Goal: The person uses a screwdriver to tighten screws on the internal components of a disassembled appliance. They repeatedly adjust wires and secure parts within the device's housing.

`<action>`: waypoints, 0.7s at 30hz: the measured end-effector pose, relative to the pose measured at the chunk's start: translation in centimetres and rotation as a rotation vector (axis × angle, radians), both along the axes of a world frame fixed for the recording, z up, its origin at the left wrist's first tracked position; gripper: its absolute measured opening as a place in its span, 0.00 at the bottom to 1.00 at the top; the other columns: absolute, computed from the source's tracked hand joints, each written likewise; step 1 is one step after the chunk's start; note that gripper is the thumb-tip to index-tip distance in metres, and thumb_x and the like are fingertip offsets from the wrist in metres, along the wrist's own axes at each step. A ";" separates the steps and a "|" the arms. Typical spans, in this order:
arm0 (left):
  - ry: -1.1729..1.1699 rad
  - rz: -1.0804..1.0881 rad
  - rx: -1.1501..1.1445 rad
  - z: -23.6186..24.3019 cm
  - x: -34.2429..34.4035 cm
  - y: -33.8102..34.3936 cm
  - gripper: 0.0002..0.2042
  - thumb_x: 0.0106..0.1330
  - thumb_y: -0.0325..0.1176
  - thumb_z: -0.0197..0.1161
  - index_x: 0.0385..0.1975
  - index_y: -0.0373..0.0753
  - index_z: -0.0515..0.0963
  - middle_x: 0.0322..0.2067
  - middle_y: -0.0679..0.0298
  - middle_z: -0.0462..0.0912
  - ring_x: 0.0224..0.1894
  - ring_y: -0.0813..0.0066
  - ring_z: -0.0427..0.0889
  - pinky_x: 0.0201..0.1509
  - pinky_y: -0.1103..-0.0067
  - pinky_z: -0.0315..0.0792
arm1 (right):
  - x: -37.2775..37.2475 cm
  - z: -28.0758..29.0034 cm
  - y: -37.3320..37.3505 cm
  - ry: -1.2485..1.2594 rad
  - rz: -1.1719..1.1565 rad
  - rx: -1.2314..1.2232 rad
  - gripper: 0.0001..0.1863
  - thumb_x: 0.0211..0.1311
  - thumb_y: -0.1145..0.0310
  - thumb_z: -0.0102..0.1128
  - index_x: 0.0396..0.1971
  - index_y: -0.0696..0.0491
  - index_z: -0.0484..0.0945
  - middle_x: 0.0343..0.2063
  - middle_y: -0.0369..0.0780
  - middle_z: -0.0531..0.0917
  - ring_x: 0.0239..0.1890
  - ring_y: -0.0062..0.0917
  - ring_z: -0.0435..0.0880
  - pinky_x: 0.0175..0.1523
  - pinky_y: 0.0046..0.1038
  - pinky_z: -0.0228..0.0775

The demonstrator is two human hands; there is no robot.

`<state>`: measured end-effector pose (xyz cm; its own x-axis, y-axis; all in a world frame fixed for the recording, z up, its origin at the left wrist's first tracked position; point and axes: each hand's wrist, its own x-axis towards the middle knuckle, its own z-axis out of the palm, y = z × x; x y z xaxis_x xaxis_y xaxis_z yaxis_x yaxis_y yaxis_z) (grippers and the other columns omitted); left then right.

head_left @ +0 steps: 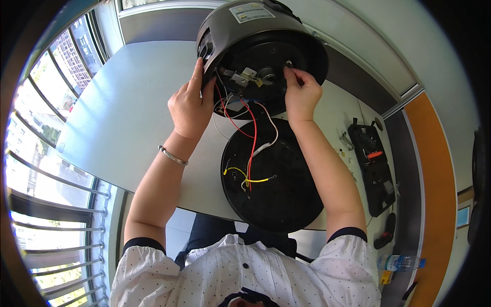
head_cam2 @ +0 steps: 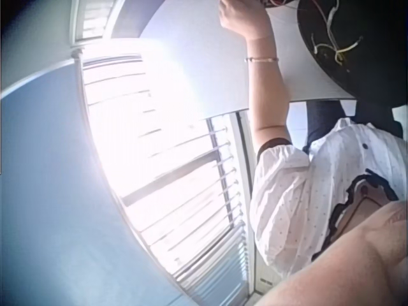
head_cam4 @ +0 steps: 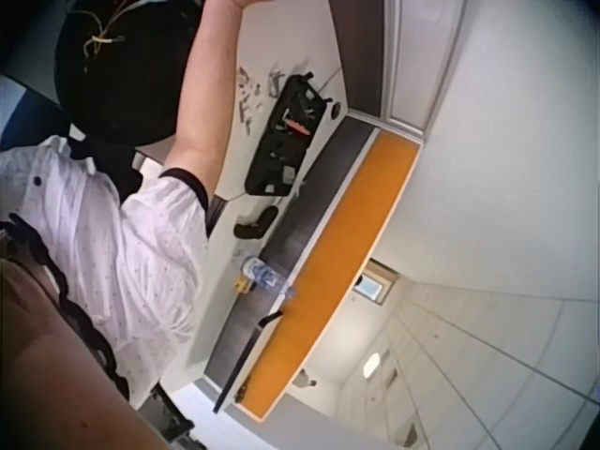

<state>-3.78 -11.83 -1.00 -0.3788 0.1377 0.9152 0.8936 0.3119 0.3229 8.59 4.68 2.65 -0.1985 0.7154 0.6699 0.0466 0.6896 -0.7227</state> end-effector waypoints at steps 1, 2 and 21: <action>-0.003 0.001 0.000 0.0 0.0 0.0 0.21 0.56 0.33 0.64 0.52 0.41 0.73 0.15 0.65 0.76 0.13 0.70 0.73 0.17 0.78 0.66 | 0.0 0.0 -0.1 0.001 -0.005 0.005 0.09 0.51 0.68 0.65 0.26 0.60 0.82 0.19 0.41 0.81 0.21 0.22 0.77 0.30 0.22 0.68; -0.005 0.002 0.001 0.1 0.1 0.0 0.21 0.56 0.33 0.64 0.52 0.41 0.73 0.15 0.65 0.76 0.13 0.70 0.73 0.17 0.78 0.66 | -0.1 0.0 -0.1 0.002 -0.011 0.011 0.09 0.51 0.68 0.65 0.25 0.60 0.81 0.18 0.42 0.80 0.20 0.25 0.78 0.29 0.24 0.69; -0.097 0.003 -0.064 0.5 0.6 -0.3 0.21 0.57 0.33 0.64 0.53 0.44 0.73 0.19 0.60 0.80 0.19 0.72 0.80 0.22 0.80 0.70 | 0.1 -0.6 1.5 -0.078 0.031 0.159 0.09 0.55 0.68 0.63 0.27 0.61 0.81 0.21 0.39 0.83 0.20 0.17 0.77 0.28 0.18 0.68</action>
